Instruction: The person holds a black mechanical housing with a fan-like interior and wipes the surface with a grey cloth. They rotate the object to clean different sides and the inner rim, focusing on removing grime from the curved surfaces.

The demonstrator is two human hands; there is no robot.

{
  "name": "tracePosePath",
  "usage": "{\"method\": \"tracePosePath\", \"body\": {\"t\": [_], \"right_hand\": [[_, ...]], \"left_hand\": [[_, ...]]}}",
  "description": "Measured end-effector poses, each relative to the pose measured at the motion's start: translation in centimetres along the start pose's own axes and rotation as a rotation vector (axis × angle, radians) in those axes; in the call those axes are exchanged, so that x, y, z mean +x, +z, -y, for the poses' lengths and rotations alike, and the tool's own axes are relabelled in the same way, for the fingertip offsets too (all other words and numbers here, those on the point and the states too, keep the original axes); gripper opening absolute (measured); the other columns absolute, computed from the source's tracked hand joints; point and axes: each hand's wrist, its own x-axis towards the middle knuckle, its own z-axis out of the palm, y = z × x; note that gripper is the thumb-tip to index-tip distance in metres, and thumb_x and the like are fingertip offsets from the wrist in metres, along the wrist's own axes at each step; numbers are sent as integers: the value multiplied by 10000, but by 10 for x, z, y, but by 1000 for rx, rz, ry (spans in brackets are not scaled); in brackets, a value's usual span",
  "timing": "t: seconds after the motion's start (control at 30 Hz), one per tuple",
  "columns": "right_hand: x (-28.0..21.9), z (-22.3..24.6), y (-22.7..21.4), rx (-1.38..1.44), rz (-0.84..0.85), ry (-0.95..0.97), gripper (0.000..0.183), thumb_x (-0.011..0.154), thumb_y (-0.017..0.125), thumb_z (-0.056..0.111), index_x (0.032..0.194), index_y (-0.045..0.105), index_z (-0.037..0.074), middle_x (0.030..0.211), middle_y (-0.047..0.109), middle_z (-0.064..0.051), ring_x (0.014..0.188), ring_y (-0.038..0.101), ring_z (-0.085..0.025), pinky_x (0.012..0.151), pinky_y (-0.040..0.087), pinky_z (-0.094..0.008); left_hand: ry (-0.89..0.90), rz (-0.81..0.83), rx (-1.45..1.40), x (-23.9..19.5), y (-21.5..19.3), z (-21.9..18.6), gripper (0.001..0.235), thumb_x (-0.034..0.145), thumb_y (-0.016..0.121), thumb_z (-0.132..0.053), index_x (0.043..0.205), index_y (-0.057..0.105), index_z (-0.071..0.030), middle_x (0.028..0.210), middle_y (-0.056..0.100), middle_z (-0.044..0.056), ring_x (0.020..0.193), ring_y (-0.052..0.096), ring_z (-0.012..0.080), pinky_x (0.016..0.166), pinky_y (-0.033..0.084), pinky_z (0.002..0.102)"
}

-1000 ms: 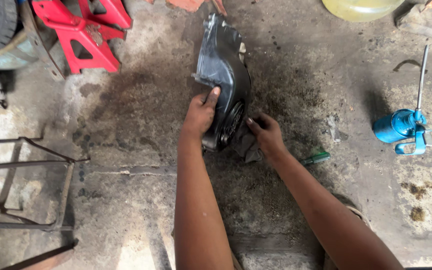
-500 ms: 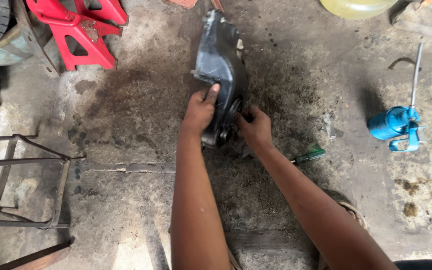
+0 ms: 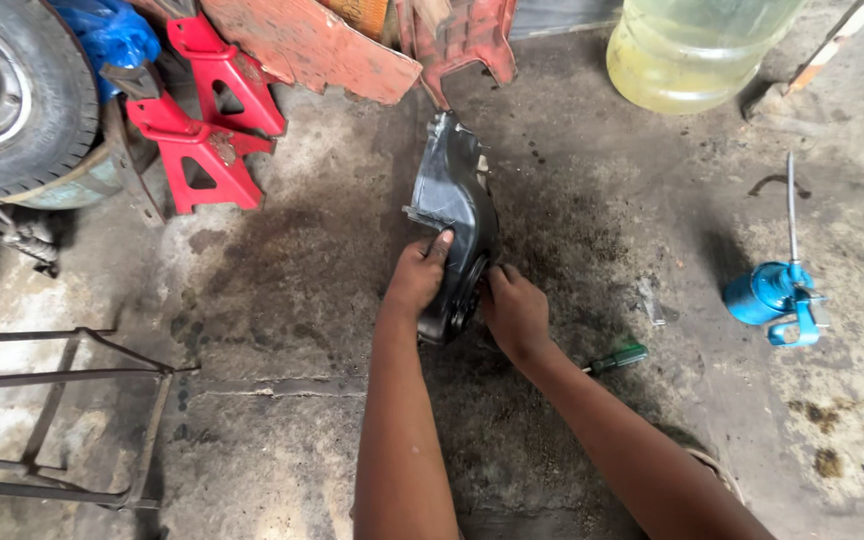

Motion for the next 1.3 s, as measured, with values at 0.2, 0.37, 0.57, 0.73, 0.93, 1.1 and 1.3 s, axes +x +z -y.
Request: {"method": "tracePosePath", "body": {"t": [0.2, 0.37, 0.57, 0.73, 0.93, 1.1, 1.3], "right_hand": [[-3, -3, 16, 500, 62, 408, 184, 959, 636, 161, 1061, 679, 13, 872, 737, -96, 691, 722, -222, 639, 565, -396], [10, -19, 28, 1190, 86, 1057, 232, 1008, 584, 216, 1095, 679, 24, 887, 708, -81, 695, 651, -204, 596, 515, -367], [7, -22, 0, 959, 180, 937, 258, 1000, 652, 235, 1117, 714, 13, 951, 733, -68, 805, 674, -176, 710, 514, -357], [10, -20, 7, 544, 289, 544, 247, 978, 661, 210, 1109, 726, 13, 940, 758, -87, 797, 706, -174, 714, 547, -337], [1, -10, 17, 1079, 219, 951, 264, 1004, 630, 220, 1110, 688, -15, 958, 735, -123, 804, 683, -215, 719, 567, -391], [-16, -3, 8, 1331, 336, 1291, 246, 990, 617, 240, 1116, 651, 31, 1024, 752, -72, 908, 747, -207, 819, 637, -415], [-4, -15, 4, 1329, 330, 993, 236, 999, 666, 242, 1060, 643, 15, 916, 690, -81, 778, 674, -191, 686, 590, -374]], "left_hand": [[70, 13, -62, 0, 3, 2, 535, 979, 590, -473, 1175, 722, 7, 1046, 784, 144, 986, 699, 223, 937, 506, 352], [93, 12, -80, 0, 3, 5, 530, 998, 594, -458, 1147, 729, 32, 1022, 785, 150, 966, 683, 208, 925, 508, 336], [6, 0, -9, -7, 1, -8, 564, 986, 568, -501, 1194, 715, 1, 1077, 765, 145, 996, 681, 212, 950, 490, 359], [-47, -6, -38, -8, 1, -7, 599, 1004, 532, -537, 1223, 700, -5, 1123, 747, 148, 1037, 670, 228, 973, 479, 377], [83, -75, -134, 2, 9, 12, 589, 999, 526, -520, 1168, 717, 11, 1051, 773, 137, 986, 689, 209, 946, 504, 356], [93, -147, -112, -4, -2, 14, 594, 993, 549, -536, 1027, 752, 21, 903, 769, 146, 854, 679, 220, 859, 533, 383], [155, -324, 279, -15, -15, 5, 692, 979, 540, -612, 845, 734, 38, 728, 691, 216, 679, 683, 351, 712, 535, 472]]}}
